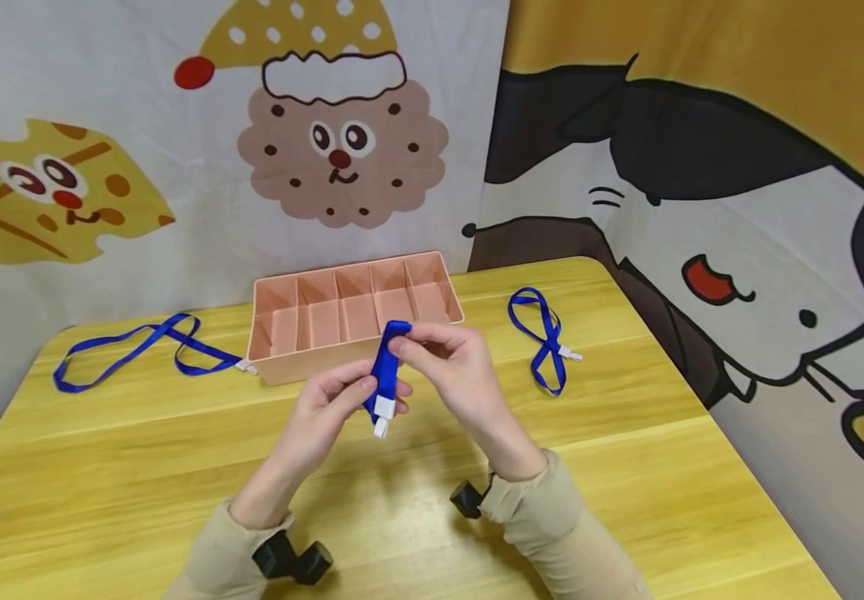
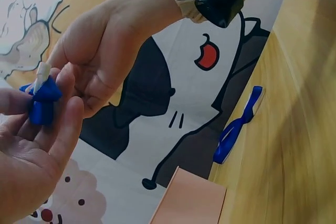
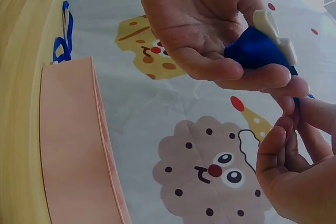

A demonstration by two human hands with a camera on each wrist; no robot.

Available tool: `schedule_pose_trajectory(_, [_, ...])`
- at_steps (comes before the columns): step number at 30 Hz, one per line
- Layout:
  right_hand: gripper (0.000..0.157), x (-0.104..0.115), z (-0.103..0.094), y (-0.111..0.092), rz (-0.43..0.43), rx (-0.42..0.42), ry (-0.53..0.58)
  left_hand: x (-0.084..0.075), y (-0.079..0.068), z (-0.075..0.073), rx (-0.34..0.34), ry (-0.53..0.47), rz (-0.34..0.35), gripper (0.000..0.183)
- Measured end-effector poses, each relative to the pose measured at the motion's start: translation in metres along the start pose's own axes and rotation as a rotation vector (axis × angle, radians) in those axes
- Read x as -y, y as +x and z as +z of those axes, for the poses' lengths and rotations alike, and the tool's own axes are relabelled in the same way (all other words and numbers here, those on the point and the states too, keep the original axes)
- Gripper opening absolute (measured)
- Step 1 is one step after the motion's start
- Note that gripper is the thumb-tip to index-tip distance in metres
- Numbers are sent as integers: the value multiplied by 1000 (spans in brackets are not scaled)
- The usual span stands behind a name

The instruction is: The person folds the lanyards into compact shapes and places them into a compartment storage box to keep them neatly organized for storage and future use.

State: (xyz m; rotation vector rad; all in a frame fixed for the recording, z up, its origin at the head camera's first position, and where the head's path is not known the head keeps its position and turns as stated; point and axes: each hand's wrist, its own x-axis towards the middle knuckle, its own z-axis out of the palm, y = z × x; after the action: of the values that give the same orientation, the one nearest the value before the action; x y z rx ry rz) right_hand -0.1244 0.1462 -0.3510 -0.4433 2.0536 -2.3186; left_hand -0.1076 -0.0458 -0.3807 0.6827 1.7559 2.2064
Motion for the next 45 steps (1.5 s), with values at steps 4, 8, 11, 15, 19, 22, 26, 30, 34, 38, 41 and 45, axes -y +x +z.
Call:
schedule_pose_trajectory(4, [38, 0, 0, 1, -2, 4, 3, -1, 0, 1, -1, 52, 26, 36])
schedule_pose_trajectory(8, [36, 0, 1, 1, -42, -12, -6, -1, 1, 5, -44, 149, 42, 32])
schedule_pose_trajectory(11, [24, 0, 3, 0, -99, -29, -52, -1, 1, 6, -121, 233, 33, 29])
schedule_pose_trajectory(15, [10, 2, 6, 0, -166, -53, -134, 0, 0, 7, -214, 330, 17, 26])
schedule_pose_trajectory(19, [13, 2, 7, 0, -219, -71, -181, -2, 0, 9, -201, 376, 28, 27])
schedule_pose_trajectory(22, [12, 0, 8, 1, -252, -81, -184, -2, -1, 10, -183, 387, 33, 28])
schedule_pose_trajectory(26, [7, -2, 10, 1, -246, -92, -186, 0, -1, 12, -211, 388, 6, 23])
schedule_pose_trajectory(30, [6, -3, 12, 0, -191, -104, -218, -1, 0, 14, -235, 347, -37, 23])
schedule_pose_trajectory(34, [10, -3, 10, 0, -136, -80, -251, -3, 0, 13, -266, 310, -62, 23])
schedule_pose_trajectory(38, [10, -3, 8, 0, -146, -24, -265, -5, 0, 11, -275, 317, -58, 24])
schedule_pose_trajectory(41, [7, -3, 7, 0, -173, -24, -258, -5, 0, 10, -255, 316, -55, 25])
schedule_pose_trajectory(45, [8, -4, 9, 0, -204, -63, -245, -3, 1, 12, -271, 258, -52, 27])
